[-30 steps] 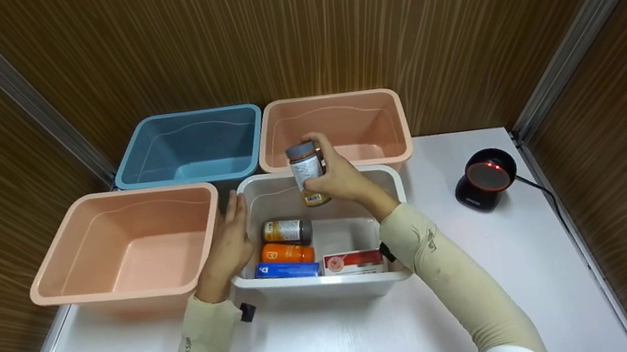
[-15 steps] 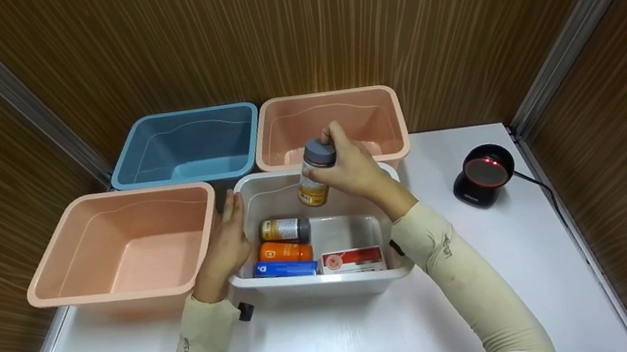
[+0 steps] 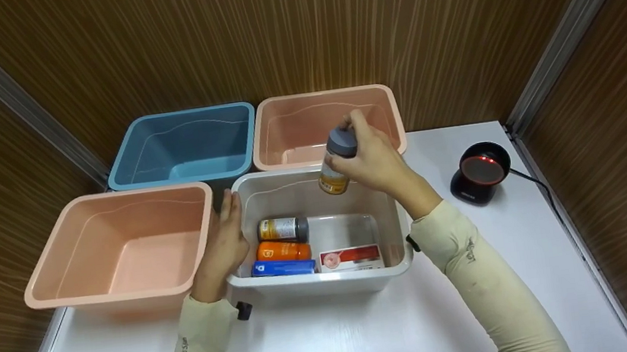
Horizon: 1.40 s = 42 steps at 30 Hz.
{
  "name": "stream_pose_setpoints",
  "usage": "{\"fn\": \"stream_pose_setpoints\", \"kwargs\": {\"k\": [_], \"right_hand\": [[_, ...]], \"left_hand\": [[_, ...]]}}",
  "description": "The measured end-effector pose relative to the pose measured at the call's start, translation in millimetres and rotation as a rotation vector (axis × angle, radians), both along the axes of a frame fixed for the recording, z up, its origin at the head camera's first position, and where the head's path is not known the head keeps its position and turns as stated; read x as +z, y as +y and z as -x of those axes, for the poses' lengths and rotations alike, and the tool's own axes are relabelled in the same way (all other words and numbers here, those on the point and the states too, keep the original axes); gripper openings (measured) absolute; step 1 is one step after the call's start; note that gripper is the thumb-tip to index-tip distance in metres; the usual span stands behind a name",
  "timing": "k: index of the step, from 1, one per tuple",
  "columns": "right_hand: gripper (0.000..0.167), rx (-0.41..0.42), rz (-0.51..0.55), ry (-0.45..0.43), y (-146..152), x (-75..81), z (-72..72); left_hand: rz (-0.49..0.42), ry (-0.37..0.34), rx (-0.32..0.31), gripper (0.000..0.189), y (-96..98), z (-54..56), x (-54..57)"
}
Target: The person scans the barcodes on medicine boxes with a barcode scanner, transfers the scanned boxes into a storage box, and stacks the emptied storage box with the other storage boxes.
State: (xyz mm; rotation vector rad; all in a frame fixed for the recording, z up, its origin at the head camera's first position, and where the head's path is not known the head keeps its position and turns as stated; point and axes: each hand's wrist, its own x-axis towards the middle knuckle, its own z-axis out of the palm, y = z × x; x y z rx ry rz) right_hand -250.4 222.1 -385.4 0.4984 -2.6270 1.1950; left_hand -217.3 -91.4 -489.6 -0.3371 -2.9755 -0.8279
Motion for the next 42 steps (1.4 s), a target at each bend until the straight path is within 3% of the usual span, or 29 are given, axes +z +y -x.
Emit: {"fn": "stream_pose_setpoints", "kwargs": {"k": [5,19,26,30,34,42], "right_hand": [[0.066,-0.055,-0.055,-0.049,18,5.3,-4.6],[0.058,-0.168,-0.206,-0.142,82,13.7,-25.1],[0.052,-0.178,-0.271,-0.181,118,4.4,-28.0],[0.045,-0.173,-0.289,-0.196,135,-3.2,-29.5],[0.04,-0.179,-0.271,-0.266,147,-11.9,-31.4],[0.045,-0.203,-0.363,-0.291,172,-28.5,-35.8]], "left_hand": [[-0.001,-0.017,0.009,0.086,-0.4,0.9,0.0],[-0.003,-0.016,0.007,0.086,-1.2,-2.2,-0.5],[-0.035,0.033,-0.015,0.08,-2.5,-2.7,-2.7],[-0.039,0.028,-0.014,0.082,-2.6,-2.5,-2.8],[-0.027,0.029,-0.009,0.082,-2.5,-2.1,-2.6],[-0.021,0.011,-0.002,0.083,-1.7,-2.7,-0.9]]}}
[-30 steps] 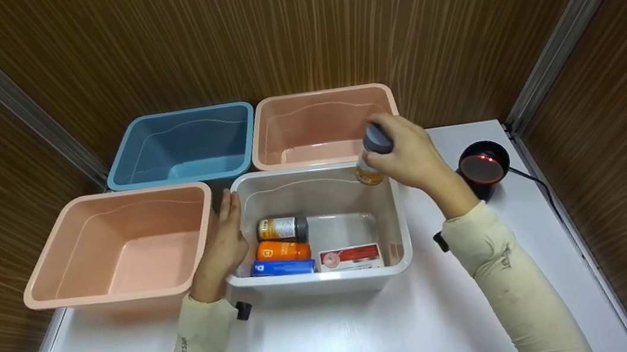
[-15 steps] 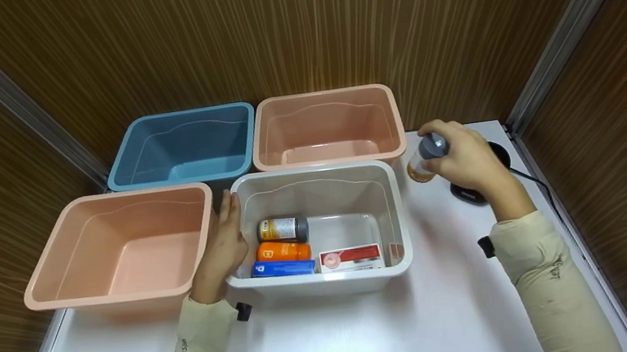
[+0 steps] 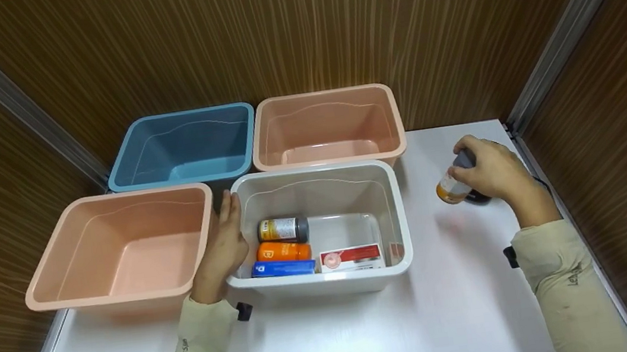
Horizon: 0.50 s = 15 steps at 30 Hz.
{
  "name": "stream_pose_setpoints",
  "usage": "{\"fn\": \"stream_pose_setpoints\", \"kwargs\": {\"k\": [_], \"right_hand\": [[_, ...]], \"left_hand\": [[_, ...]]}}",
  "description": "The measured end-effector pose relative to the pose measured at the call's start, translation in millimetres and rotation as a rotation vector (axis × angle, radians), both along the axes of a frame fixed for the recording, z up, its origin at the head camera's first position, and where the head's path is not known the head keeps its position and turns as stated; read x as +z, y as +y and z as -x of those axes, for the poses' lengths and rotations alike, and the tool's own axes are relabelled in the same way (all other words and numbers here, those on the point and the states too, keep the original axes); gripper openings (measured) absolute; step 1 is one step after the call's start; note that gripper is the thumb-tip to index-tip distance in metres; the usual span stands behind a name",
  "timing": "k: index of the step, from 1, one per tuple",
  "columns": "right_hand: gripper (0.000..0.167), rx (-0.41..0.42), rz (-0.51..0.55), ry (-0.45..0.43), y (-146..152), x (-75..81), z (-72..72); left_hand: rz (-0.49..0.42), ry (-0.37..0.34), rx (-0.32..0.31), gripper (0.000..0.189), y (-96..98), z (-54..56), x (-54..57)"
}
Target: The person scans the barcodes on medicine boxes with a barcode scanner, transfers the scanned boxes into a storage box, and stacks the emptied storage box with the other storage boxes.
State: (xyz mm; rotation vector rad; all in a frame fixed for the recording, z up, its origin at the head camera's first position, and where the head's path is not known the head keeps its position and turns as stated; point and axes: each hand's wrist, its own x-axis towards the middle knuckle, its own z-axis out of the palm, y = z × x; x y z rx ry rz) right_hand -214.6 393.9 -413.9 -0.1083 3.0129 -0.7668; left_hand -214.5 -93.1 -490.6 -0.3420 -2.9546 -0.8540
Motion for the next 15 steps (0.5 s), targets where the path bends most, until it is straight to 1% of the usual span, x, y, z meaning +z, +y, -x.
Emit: {"fn": "stream_pose_setpoints", "kwargs": {"k": [3,7,10,15], "right_hand": [[0.05,0.002,-0.002,-0.046,10,-5.3,-3.7],[0.047,0.02,-0.012,-0.096,21,-13.6,-8.5],[0.045,0.037,-0.036,-0.113,27,-20.5,-11.0],[0.052,0.032,-0.053,-0.164,33,-27.2,-13.0]], "left_hand": [[0.005,-0.013,0.006,0.084,0.8,-0.3,0.9],[0.019,-0.006,0.003,0.085,1.1,-0.8,1.2],[0.027,0.006,-0.005,0.084,1.0,-0.8,1.1],[0.036,0.01,-0.006,0.082,0.9,-0.1,0.3]]}}
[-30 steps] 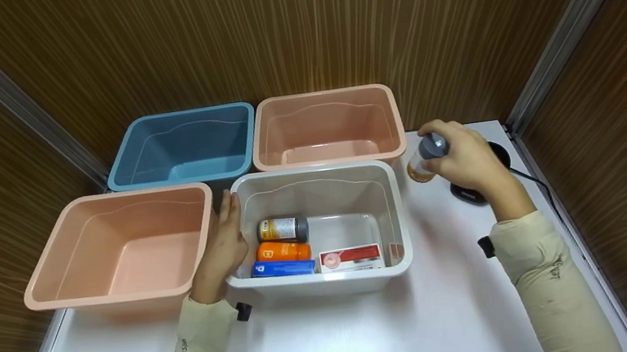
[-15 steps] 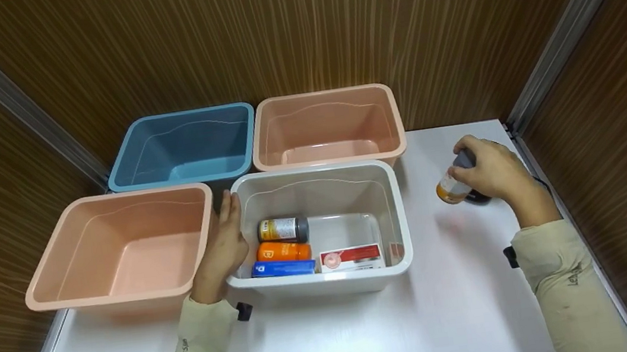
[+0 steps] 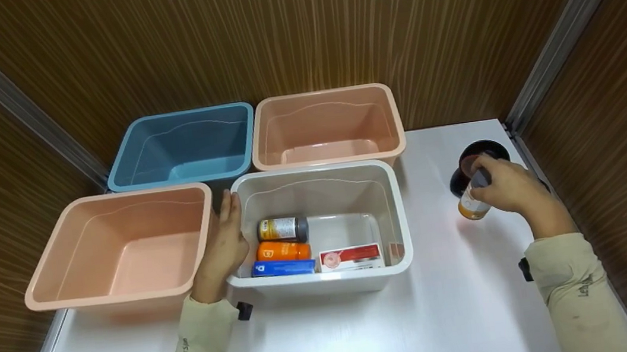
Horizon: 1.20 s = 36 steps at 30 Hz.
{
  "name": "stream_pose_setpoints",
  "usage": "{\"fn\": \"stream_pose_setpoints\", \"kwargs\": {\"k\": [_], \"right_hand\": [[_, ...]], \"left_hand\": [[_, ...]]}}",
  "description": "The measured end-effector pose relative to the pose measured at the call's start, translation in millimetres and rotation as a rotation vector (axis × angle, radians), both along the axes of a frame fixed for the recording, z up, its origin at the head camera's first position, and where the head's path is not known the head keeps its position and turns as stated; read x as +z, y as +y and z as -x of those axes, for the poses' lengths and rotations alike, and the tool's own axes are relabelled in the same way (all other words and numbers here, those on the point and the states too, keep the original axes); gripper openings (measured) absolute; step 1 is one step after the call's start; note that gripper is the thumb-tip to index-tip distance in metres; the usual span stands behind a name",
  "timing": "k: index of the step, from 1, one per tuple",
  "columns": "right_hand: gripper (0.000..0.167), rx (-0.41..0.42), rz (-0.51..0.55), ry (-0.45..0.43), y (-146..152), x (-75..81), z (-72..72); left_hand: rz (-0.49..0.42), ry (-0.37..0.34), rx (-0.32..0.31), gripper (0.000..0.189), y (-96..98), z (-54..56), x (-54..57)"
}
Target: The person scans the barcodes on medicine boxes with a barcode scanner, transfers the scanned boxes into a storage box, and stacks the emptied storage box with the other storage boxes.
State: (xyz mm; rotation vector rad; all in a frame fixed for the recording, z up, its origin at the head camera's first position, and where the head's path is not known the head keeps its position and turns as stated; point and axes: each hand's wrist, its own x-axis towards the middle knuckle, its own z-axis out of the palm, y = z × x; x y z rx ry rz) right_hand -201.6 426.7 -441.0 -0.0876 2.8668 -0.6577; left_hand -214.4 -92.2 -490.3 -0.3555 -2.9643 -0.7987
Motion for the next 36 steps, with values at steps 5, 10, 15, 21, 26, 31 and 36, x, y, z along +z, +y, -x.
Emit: {"fn": "stream_pose_setpoints", "kwargs": {"k": [5,10,15,21,26,31,36], "right_hand": [[0.059,-0.025,0.012,-0.032,5,-1.8,-2.9],[0.06,-0.038,0.012,0.01,4,-1.5,-3.3],[0.066,-0.049,0.014,0.032,-2,3.3,-0.2],[0.064,-0.038,0.036,0.038,-7,7.5,2.9],[0.047,0.004,0.051,0.06,-8,8.1,3.3],[0.03,0.071,0.049,0.12,-11,9.0,4.5],[0.032,0.041,0.025,0.099,-14,13.2,7.7]], "left_hand": [[0.03,-0.002,0.005,0.084,0.9,0.1,0.5],[0.027,-0.011,0.008,0.084,0.7,0.4,0.9],[0.013,0.017,0.002,0.082,0.2,-0.1,0.3],[0.001,-0.003,0.006,0.083,1.4,-0.4,0.6],[0.007,-0.023,0.006,0.083,2.3,-0.4,1.5],[0.009,-0.023,0.006,0.082,2.4,0.4,1.3],[0.023,-0.023,0.01,0.082,2.6,1.0,1.2]]}}
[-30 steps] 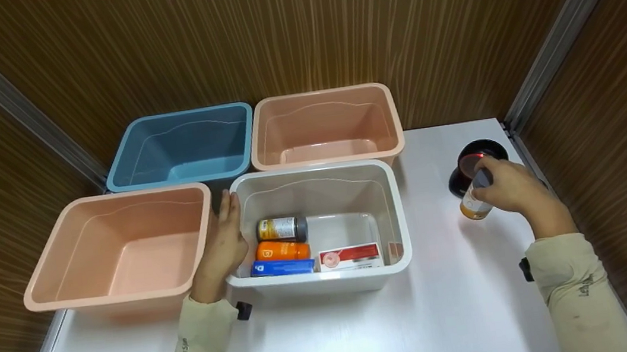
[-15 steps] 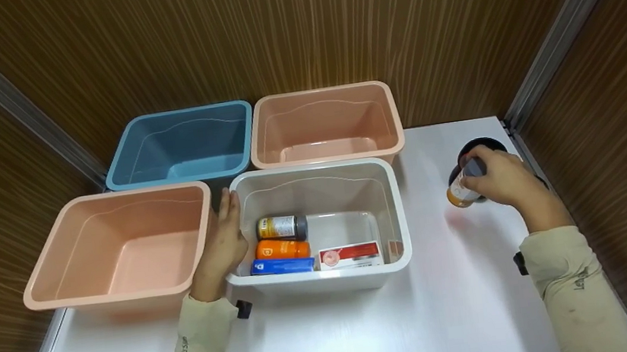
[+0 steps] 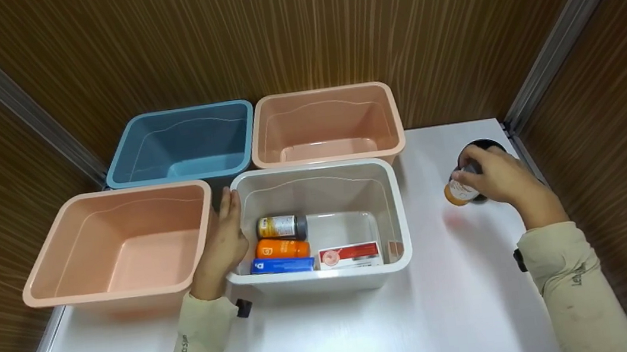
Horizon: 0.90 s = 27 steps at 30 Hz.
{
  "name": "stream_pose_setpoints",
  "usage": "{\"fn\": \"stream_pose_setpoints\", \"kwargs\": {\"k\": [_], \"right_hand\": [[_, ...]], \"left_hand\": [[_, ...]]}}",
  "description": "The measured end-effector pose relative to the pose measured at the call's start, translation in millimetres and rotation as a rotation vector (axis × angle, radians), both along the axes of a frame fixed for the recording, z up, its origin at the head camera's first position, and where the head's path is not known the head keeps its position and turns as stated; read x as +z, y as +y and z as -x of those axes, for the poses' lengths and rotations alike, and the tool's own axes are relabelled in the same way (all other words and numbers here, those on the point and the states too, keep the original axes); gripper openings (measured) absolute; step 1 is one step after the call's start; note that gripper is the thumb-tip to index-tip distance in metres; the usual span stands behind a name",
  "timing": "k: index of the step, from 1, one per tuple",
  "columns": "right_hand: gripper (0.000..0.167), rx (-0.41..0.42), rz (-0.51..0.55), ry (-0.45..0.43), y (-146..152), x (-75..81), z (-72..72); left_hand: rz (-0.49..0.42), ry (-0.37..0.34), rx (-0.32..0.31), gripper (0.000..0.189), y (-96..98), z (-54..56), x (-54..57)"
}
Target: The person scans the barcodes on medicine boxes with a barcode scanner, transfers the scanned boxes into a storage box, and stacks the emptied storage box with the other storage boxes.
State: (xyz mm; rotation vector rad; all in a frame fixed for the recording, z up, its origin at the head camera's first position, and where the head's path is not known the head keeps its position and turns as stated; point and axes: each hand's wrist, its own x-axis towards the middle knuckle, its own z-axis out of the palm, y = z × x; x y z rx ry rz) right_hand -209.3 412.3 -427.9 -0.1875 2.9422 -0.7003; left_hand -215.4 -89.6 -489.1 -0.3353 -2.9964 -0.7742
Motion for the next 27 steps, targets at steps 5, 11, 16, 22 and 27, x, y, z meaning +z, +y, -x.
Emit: {"fn": "stream_pose_setpoints", "kwargs": {"k": [5,11,16,22,27], "right_hand": [[0.036,-0.025,-0.03,-0.055,-2.6,3.4,1.7],[0.033,-0.012,-0.017,-0.047,-6.8,6.8,3.4],[0.03,-0.004,-0.021,-0.06,-7.4,8.3,4.7],[0.038,0.018,-0.017,-0.024,-5.6,8.4,5.0],[0.05,0.024,-0.026,-0.033,-3.4,9.7,4.5]], "left_hand": [[-0.005,-0.026,-0.002,0.084,0.1,0.3,0.0],[0.002,-0.02,0.0,0.084,-0.6,0.5,-0.5],[0.003,-0.003,-0.005,0.083,-1.4,-0.4,-0.4],[-0.04,0.019,-0.023,0.081,-2.8,-1.4,-1.0],[-0.043,0.013,-0.022,0.083,-2.8,-0.6,-1.9]]}}
